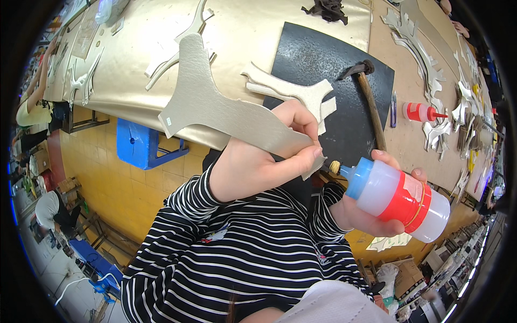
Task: The person applies glue from a squeeze bottle to the edges of flat, light-colored parts and joins them together on a workbench. They handle multiple parts one at a time, aligning and pressing them to bond.
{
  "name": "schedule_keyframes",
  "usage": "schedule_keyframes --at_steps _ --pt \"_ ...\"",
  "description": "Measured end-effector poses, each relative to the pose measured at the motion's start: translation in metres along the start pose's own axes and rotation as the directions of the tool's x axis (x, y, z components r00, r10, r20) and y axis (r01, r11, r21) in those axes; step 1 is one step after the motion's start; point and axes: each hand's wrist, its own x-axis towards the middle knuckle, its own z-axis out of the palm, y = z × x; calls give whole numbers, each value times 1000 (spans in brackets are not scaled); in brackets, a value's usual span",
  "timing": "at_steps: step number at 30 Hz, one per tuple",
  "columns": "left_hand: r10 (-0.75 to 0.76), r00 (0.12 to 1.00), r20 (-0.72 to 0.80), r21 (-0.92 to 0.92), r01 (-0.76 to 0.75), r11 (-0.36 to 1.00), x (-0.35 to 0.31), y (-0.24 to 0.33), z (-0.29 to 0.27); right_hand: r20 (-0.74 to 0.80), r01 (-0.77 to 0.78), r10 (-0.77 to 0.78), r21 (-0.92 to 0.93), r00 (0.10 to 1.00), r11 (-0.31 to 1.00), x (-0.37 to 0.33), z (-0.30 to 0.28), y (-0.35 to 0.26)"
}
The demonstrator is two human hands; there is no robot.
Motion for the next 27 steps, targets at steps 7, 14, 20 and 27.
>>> schedule_keyframes --at_steps 7,14,20,27 --pt "27 1000 -5 62 -27 998 0 0 -1 133 44 -68 176 989 983 1 -2 3" --pt "11 1000 -6 32 -10 999 0 0 0 36 10 -11 30 999 1000 1 -1 -4" --pt "32 999 6 44 -33 998 1 0 -1 85 75 -83 99 993 992 2 1 2" --pt "-11 1000 -9 33 11 999 -1 0 -1 112 40 -63 196 992 980 1 0 3"
